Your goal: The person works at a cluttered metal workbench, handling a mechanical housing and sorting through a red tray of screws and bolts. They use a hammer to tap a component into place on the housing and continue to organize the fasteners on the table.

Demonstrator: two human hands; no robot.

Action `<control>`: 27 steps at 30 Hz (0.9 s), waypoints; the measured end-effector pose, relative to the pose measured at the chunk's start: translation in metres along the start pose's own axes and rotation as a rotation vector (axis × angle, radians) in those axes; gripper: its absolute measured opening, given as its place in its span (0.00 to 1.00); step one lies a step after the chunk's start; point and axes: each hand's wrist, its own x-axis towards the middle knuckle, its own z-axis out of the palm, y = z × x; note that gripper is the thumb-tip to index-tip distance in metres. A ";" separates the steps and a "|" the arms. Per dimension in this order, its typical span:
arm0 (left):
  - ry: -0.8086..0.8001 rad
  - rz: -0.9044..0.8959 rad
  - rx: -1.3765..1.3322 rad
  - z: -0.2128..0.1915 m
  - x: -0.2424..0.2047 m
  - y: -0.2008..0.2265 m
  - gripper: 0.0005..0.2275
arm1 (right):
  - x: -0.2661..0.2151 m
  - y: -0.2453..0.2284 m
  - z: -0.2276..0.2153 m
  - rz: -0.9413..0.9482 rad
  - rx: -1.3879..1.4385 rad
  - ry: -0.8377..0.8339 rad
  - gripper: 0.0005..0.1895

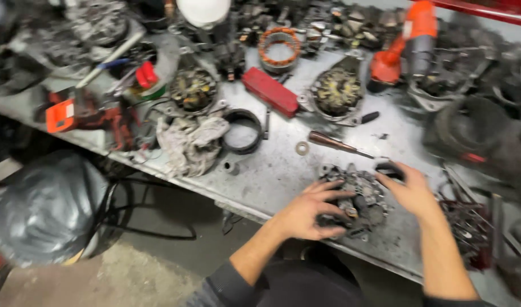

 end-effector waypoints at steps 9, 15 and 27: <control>-0.126 -0.038 0.200 -0.002 0.019 0.011 0.19 | -0.126 -0.016 0.012 -0.076 0.126 0.111 0.61; -0.291 0.084 0.141 -0.029 0.045 0.015 0.14 | -0.114 -0.092 0.026 -0.507 -0.174 0.106 0.62; -0.439 -0.016 -0.034 -0.047 0.055 0.012 0.14 | -0.111 -0.110 0.034 -0.558 -0.107 0.226 0.57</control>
